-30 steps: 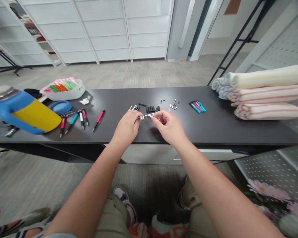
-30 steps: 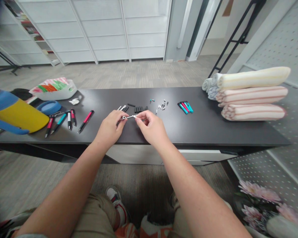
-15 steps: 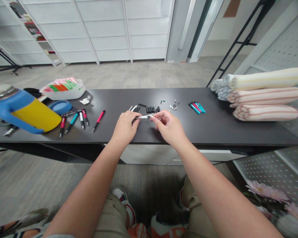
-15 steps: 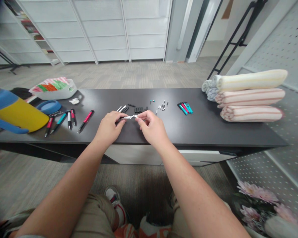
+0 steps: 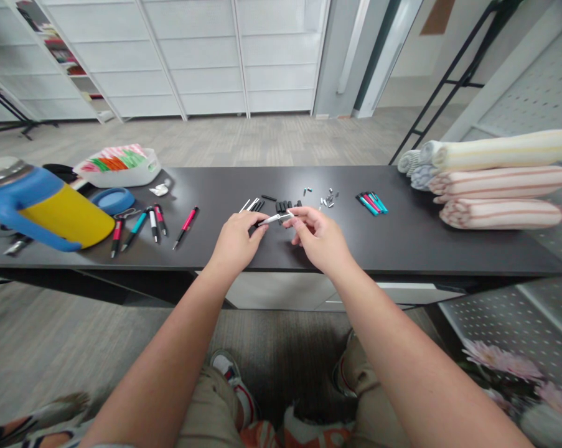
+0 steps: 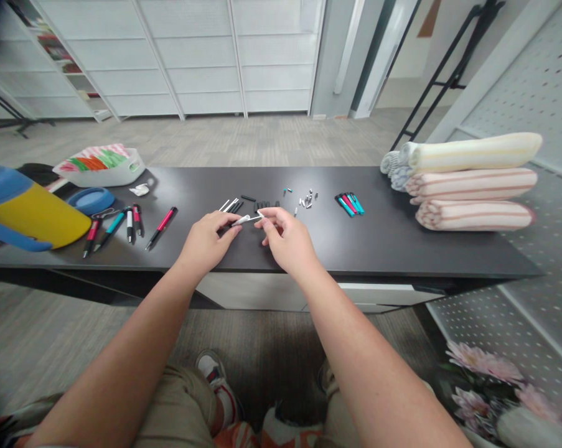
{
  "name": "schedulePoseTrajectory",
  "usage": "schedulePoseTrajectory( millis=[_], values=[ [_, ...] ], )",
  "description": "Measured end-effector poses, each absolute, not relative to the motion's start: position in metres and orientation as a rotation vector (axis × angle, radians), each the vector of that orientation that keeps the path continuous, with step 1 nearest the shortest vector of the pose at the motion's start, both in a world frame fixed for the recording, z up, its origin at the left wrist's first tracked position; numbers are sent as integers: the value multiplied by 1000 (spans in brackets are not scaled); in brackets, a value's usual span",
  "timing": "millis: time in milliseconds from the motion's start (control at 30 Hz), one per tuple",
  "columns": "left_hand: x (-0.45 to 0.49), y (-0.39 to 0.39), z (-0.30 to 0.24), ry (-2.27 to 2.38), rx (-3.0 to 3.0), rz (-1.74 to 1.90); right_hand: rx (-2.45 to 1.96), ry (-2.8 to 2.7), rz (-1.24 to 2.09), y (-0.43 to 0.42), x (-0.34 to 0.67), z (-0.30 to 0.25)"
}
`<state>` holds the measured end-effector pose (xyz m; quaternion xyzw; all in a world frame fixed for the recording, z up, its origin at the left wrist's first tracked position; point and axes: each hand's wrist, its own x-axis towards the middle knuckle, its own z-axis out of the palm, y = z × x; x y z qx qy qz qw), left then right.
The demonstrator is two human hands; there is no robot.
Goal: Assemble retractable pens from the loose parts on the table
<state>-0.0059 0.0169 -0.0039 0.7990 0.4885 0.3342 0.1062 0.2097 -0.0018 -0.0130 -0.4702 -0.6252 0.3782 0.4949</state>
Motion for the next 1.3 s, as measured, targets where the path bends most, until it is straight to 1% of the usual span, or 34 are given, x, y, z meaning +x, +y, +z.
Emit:
schedulePoseTrajectory(
  millis=[267, 500, 933, 1100, 1300],
  values=[
    [-7, 18, -4, 1455, 2341, 1024, -1197, -1571, 851, -8, 208, -8],
    [-8, 19, -7, 1477, 2322, 1050, -1280, -1681, 666, -8, 207, -11],
    [-7, 16, -7, 1617, 2401, 1009, -1305, -1705, 586, -11, 204, -8],
    [-7, 14, -9, 1588, 2478, 1009, -1284, -1699, 643, -10, 204, -9],
    [-5, 16, -12, 1445, 2567, 969, -1263, -1651, 730, -11, 202, -9]
  ],
)
